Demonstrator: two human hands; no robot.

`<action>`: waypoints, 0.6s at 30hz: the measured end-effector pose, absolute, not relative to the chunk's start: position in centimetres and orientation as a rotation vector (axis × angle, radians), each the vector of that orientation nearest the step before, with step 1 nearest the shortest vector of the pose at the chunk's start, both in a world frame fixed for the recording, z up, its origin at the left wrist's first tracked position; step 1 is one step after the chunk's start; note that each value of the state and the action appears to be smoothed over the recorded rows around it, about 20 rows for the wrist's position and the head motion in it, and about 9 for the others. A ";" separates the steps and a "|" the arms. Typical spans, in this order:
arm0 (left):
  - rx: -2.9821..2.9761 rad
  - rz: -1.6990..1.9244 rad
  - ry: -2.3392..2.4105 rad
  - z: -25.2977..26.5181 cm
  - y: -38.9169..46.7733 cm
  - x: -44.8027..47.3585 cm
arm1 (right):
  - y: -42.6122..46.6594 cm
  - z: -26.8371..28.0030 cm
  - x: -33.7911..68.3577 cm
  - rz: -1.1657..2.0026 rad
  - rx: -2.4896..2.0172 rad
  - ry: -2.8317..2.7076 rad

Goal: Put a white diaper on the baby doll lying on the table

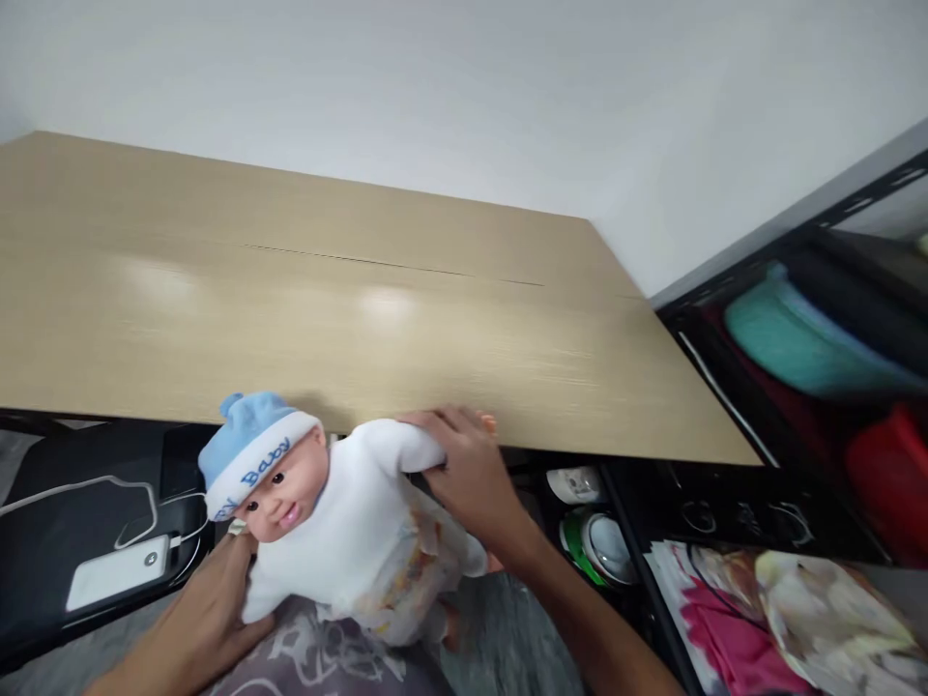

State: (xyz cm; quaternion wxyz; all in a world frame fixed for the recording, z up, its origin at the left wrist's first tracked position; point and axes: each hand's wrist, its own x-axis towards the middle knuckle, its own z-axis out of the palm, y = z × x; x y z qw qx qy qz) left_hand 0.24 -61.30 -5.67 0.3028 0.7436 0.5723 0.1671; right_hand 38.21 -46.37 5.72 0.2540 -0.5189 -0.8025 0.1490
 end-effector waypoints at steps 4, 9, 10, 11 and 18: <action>1.970 0.384 1.587 -6.6 -62.9 -2.1 | -48.0 1.7 35.3 0.514 -1.347 -2.246; 1.802 0.125 1.569 -5.2 -61.7 -2.3 | -47.1 -3.6 33.4 0.635 -1.376 -2.322; 1.755 0.057 1.566 -5.2 -61.5 -2.3 | -46.9 -4.7 33.5 0.651 -1.443 -2.341; 1.720 -0.002 1.570 -5.2 -61.3 -2.4 | -46.8 -5.7 33.7 0.661 -1.513 -2.352; 1.850 -0.239 1.556 -4.4 -61.5 -4.4 | -49.2 -8.0 37.0 0.887 -1.370 -2.063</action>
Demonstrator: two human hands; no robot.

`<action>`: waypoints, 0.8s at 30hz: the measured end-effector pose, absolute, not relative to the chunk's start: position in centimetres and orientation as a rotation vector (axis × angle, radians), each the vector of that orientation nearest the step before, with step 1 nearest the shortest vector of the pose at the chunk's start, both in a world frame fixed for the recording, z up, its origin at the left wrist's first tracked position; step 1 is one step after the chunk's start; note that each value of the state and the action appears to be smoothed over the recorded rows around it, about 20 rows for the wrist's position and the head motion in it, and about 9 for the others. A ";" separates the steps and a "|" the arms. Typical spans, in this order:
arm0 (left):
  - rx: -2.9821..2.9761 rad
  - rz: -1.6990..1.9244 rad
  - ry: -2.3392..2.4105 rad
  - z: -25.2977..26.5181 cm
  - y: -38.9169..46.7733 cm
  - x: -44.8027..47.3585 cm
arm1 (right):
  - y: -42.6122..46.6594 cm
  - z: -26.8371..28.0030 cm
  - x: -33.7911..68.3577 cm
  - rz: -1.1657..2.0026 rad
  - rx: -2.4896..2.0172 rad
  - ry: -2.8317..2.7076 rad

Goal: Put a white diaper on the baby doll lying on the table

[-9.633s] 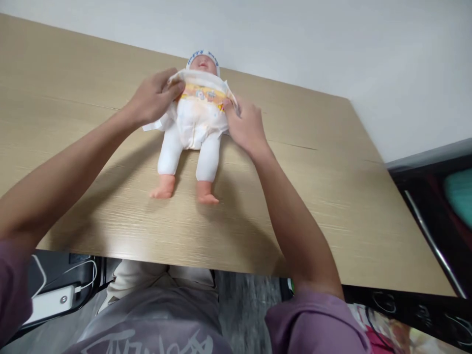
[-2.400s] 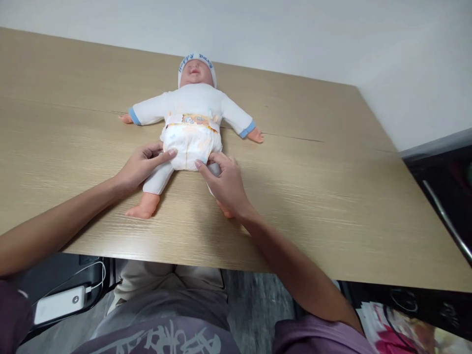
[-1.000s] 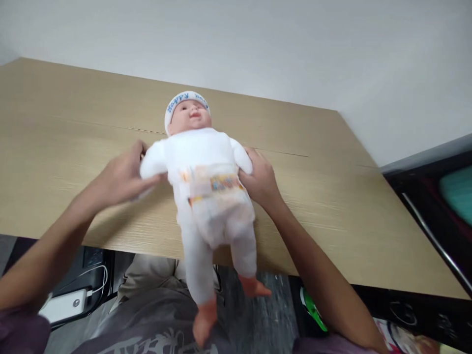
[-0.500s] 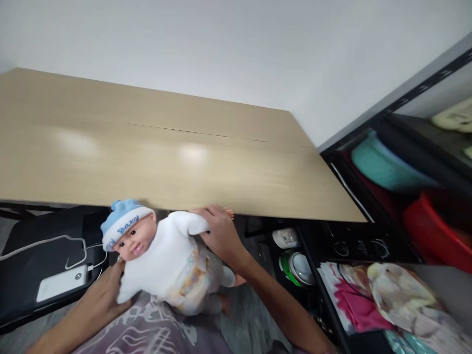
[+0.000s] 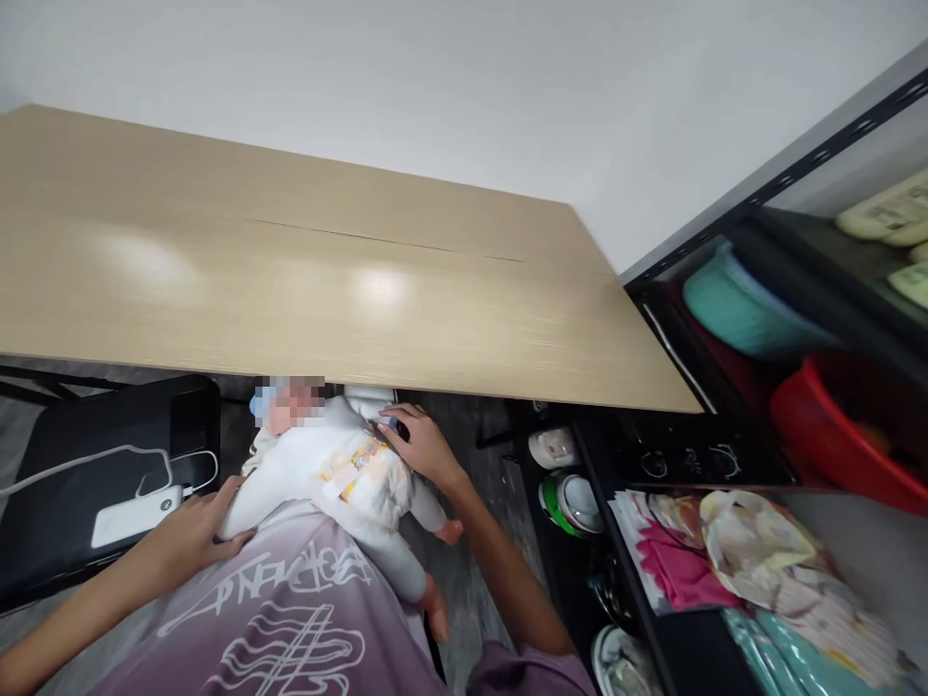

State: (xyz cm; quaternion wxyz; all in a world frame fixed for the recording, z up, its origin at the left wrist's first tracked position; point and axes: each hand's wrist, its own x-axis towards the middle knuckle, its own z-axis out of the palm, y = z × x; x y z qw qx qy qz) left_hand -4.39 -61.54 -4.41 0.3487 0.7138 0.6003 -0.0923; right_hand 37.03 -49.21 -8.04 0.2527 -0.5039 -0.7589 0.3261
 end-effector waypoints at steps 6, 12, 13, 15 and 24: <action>2.183 0.131 1.628 -1.9 -62.1 -2.2 | -52.9 -6.2 36.4 1.014 -1.402 -1.905; 2.403 0.489 1.069 0.0 -56.1 4.6 | -51.9 -8.1 36.1 0.955 -1.381 -1.846; 2.409 0.474 0.961 -0.3 -55.0 5.5 | -51.3 -8.8 36.5 0.932 -1.401 -1.824; 2.440 0.427 0.810 -1.4 -53.3 6.9 | -50.2 -10.3 37.4 0.875 -1.470 -1.769; 2.302 0.396 0.737 -1.9 -51.6 7.5 | -50.0 -8.7 36.1 0.854 -1.263 -1.962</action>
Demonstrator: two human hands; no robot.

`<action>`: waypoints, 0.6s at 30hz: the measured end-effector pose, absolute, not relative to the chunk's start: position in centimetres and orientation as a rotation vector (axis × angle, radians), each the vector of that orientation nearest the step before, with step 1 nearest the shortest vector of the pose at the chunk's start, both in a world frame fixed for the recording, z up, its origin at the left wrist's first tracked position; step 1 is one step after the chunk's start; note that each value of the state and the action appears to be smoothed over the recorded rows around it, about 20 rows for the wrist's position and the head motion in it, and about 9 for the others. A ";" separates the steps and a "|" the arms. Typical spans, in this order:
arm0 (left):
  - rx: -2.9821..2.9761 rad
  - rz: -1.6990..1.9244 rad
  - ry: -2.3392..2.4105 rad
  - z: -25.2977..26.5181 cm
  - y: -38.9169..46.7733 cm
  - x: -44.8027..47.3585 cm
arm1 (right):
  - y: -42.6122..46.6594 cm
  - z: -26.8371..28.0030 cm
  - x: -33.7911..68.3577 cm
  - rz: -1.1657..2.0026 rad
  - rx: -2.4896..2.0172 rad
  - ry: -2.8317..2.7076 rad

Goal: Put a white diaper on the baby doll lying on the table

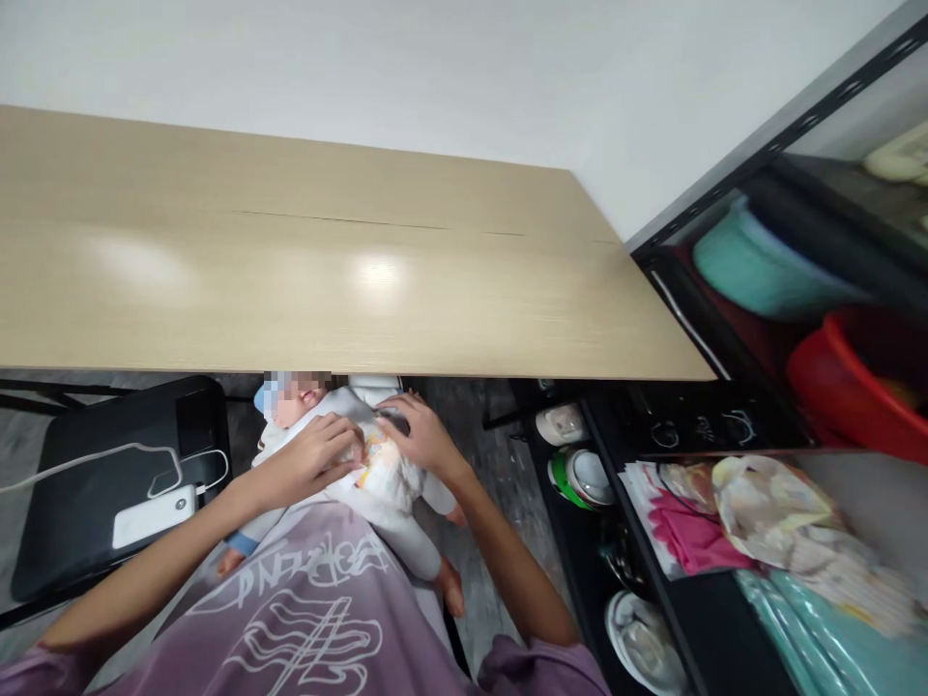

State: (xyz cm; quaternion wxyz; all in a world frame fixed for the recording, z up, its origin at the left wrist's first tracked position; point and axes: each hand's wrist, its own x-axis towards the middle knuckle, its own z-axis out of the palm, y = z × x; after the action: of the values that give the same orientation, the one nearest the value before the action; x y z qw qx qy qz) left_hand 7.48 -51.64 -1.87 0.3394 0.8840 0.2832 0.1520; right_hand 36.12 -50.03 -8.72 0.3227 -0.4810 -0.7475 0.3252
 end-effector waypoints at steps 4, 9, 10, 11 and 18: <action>2.130 0.259 0.624 0.8 -52.0 4.8 | -51.4 -5.1 33.7 0.879 -0.991 -2.229; 1.909 0.041 0.556 1.4 -52.5 3.1 | -53.9 -2.1 37.2 1.163 -1.123 -2.179; 1.926 0.075 0.574 1.0 -52.6 3.8 | -54.7 -1.7 38.4 1.368 -1.166 -2.113; 1.987 0.137 0.606 0.5 -52.4 4.9 | -55.4 -1.4 39.5 1.572 -1.237 -2.028; 2.529 -0.192 0.745 -3.8 -48.0 20.2 | -59.5 -4.9 40.9 1.353 -1.688 -2.127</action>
State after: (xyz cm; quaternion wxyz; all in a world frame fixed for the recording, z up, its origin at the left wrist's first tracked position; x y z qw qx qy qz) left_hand 20.19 -48.01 -3.82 0.2465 0.9272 0.2730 -0.0704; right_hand 40.93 -59.49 -4.89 0.0537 -0.5556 -0.7001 0.4453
